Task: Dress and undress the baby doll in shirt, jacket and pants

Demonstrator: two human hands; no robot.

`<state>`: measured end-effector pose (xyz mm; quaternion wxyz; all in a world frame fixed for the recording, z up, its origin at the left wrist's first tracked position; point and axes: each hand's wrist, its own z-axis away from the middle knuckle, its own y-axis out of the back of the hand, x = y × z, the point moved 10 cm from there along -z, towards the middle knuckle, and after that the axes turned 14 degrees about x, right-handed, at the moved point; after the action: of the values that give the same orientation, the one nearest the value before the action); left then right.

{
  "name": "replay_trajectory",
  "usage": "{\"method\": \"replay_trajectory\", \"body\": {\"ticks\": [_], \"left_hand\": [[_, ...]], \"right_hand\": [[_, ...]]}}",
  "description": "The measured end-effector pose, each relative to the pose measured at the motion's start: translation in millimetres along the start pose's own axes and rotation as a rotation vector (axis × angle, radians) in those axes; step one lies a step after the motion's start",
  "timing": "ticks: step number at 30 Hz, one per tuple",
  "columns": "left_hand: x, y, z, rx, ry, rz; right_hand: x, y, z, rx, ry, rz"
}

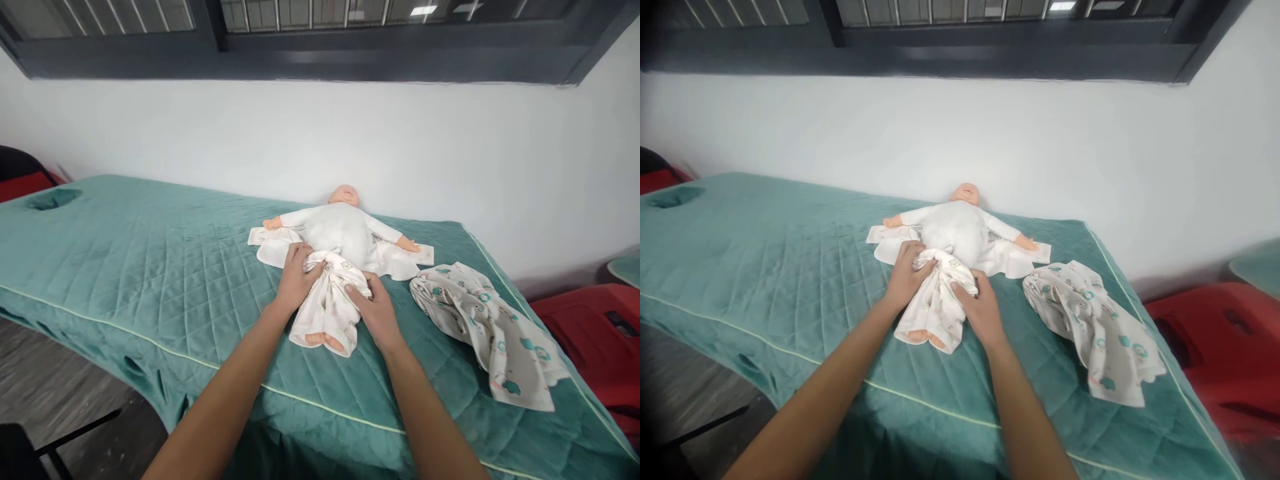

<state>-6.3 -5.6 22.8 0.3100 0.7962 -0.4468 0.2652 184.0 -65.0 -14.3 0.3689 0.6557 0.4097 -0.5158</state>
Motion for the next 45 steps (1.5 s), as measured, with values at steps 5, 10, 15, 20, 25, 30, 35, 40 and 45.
{"method": "replay_trajectory", "body": {"ticks": [5, 10, 15, 20, 25, 30, 35, 40, 45], "left_hand": [[-5.2, 3.5, 4.0, -0.005, 0.051, -0.017], [-0.3, 17.4, 21.4, -0.015, 0.076, -0.032], [10.4, 36.1, 51.8, -0.094, 0.084, -0.045], [14.2, 47.5, 79.4, -0.229, 0.14, 0.019], [24.7, 39.4, 96.5, -0.438, 0.074, 0.098], [22.6, 35.8, 98.5, -0.441, -0.048, -0.066], [25.1, 35.3, 93.8, -0.438, -0.127, -0.136], [38.2, 38.8, 86.4, -0.51, -0.151, -0.167], [49.0, 52.5, 84.7, -0.541, -0.031, -0.115]], "right_hand": [[2.8, -1.5, 0.3, -0.022, 0.012, 0.071], [-3.9, 1.5, -1.4, 0.016, 0.045, 0.126], [-6.2, 3.6, -2.1, 0.051, 0.047, 0.14], [-5.2, 5.7, -2.7, 0.058, 0.066, 0.142], [-8.5, 6.8, 3.1, 0.025, 0.095, 0.144], [-11.6, 7.8, 36.2, -0.079, 0.117, 0.212], [-19.4, 8.2, 69.1, -0.227, 0.096, 0.354], [-46.3, 4.5, 71.6, -0.3, 0.202, 0.563], [-73.2, 5.2, 74.5, -0.3, 0.298, 0.656]]}}
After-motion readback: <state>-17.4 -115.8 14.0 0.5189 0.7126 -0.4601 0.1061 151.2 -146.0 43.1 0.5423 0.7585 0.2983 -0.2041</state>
